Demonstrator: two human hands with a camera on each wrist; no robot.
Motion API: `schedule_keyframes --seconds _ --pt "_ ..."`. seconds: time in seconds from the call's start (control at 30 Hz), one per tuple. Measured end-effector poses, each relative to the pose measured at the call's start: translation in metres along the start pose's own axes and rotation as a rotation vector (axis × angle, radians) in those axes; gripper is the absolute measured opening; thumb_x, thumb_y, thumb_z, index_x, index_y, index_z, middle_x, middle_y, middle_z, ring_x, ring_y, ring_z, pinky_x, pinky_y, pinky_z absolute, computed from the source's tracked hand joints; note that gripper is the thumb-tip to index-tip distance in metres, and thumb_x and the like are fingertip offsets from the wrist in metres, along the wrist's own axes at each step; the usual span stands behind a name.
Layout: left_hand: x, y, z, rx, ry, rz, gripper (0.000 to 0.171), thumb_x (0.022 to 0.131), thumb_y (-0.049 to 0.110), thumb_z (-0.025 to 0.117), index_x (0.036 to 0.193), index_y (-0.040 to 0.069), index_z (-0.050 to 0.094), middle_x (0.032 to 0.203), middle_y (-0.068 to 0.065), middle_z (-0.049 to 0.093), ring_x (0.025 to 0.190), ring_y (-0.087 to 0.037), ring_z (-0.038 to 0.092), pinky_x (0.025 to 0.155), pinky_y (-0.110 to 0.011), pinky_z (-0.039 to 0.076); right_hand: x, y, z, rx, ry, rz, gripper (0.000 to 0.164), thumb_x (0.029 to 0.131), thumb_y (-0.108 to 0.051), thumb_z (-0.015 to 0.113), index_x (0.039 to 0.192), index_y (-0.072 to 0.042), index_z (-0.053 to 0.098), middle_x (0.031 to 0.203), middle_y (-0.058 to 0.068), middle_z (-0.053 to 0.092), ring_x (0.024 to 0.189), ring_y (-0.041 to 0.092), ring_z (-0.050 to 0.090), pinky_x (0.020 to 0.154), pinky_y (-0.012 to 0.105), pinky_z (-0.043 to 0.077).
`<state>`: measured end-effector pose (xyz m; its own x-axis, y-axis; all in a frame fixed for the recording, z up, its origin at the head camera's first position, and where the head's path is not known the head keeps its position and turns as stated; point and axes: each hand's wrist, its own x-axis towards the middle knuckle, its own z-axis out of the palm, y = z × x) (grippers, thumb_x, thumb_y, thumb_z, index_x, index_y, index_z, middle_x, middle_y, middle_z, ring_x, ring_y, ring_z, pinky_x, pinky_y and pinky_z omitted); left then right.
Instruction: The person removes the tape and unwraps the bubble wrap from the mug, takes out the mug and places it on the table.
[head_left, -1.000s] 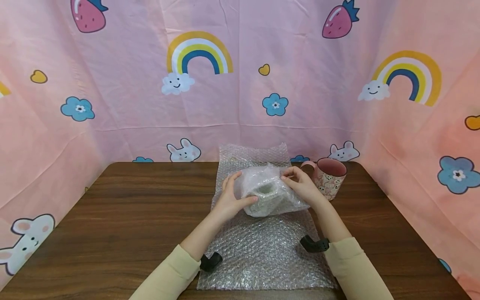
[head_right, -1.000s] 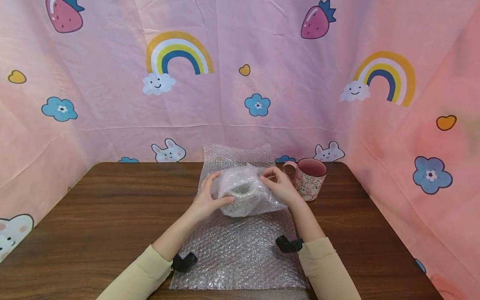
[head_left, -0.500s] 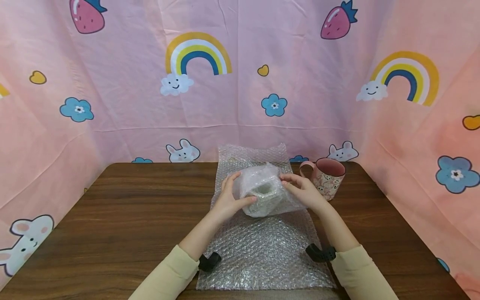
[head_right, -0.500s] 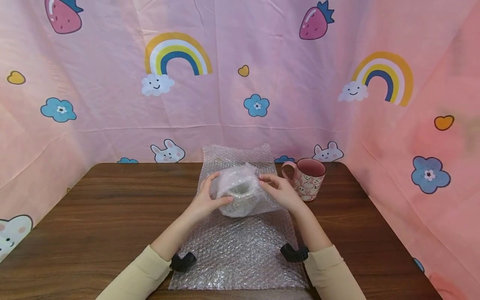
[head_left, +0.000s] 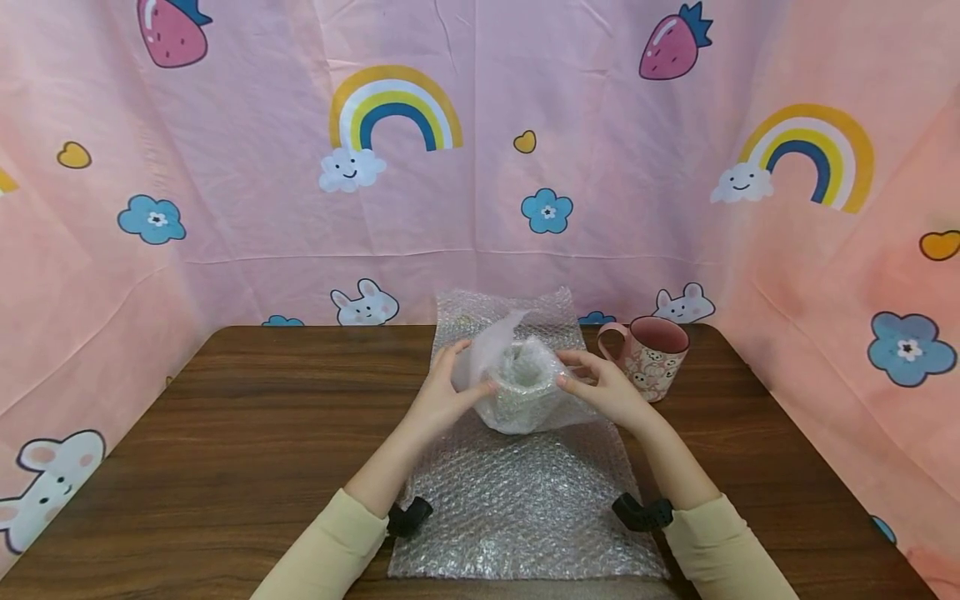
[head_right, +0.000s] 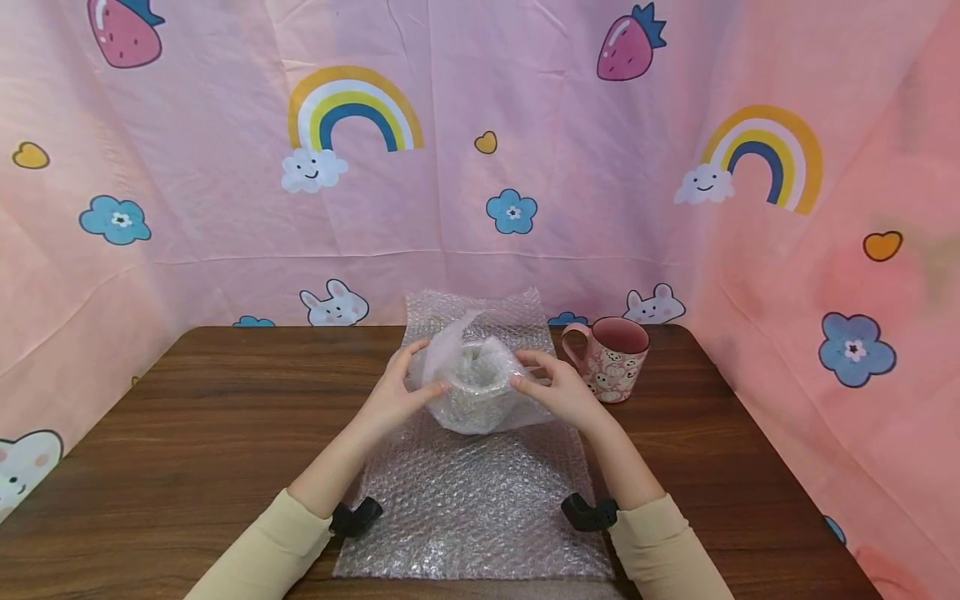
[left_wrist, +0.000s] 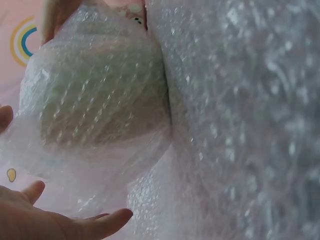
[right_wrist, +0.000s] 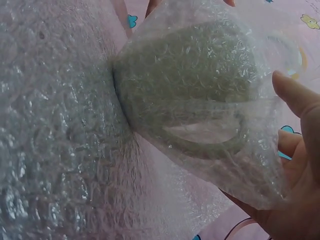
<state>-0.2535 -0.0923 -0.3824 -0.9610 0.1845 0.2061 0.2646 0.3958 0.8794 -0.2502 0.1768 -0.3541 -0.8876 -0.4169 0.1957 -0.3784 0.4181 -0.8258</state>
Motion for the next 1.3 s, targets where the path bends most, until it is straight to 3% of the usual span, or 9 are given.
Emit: schedule_keyframes --seconds 0.13,0.33,0.63,0.93,1.3 --pt "0.000 0.002 -0.008 0.025 0.022 0.026 0.076 0.086 0.034 0.072 0.148 0.015 0.032 0.154 -0.012 0.021 0.140 -0.036 0.020 0.103 -0.062 0.026 -0.001 -0.002 0.000 0.004 0.003 -0.005 0.047 0.096 -0.010 0.059 0.137 0.007 0.045 0.138 0.027 0.045 0.123 0.047 0.044 0.095 0.057 0.040" --pt "0.001 0.003 -0.021 0.039 0.062 0.034 0.076 0.087 0.031 0.072 0.149 0.015 0.031 0.149 -0.014 0.034 0.137 -0.036 0.028 0.104 -0.061 0.025 -0.001 0.000 0.000 0.008 0.004 -0.010 0.047 0.096 -0.008 0.059 0.137 0.008 0.045 0.137 0.027 0.046 0.123 0.047 0.043 0.095 0.056 0.041" --pt "0.003 -0.002 -0.036 0.019 0.085 0.015 0.079 0.087 0.037 0.071 0.149 0.012 0.028 0.146 -0.020 0.037 0.134 -0.037 0.034 0.103 -0.055 0.032 0.008 0.042 0.000 0.025 0.019 -0.025 0.048 0.095 -0.018 0.062 0.139 -0.003 0.048 0.139 0.018 0.048 0.125 0.040 0.044 0.096 0.055 0.041" --pt "0.004 -0.007 -0.045 0.008 0.092 0.000 0.079 0.088 0.027 0.069 0.150 0.003 0.024 0.148 -0.021 0.035 0.136 -0.032 0.031 0.106 -0.049 0.030 0.007 0.042 -0.001 0.034 0.017 -0.021 0.051 0.094 -0.026 0.064 0.139 -0.008 0.050 0.139 0.014 0.049 0.126 0.039 0.044 0.096 0.054 0.041" --pt "0.004 -0.006 -0.052 0.014 0.129 0.023 0.085 0.080 0.008 0.070 0.150 0.009 0.021 0.144 -0.022 0.039 0.130 -0.036 0.039 0.102 -0.055 0.032 0.005 0.042 0.000 0.027 0.019 -0.028 0.051 0.093 -0.026 0.065 0.139 -0.008 0.050 0.139 0.013 0.049 0.125 0.039 0.046 0.095 0.054 0.042"
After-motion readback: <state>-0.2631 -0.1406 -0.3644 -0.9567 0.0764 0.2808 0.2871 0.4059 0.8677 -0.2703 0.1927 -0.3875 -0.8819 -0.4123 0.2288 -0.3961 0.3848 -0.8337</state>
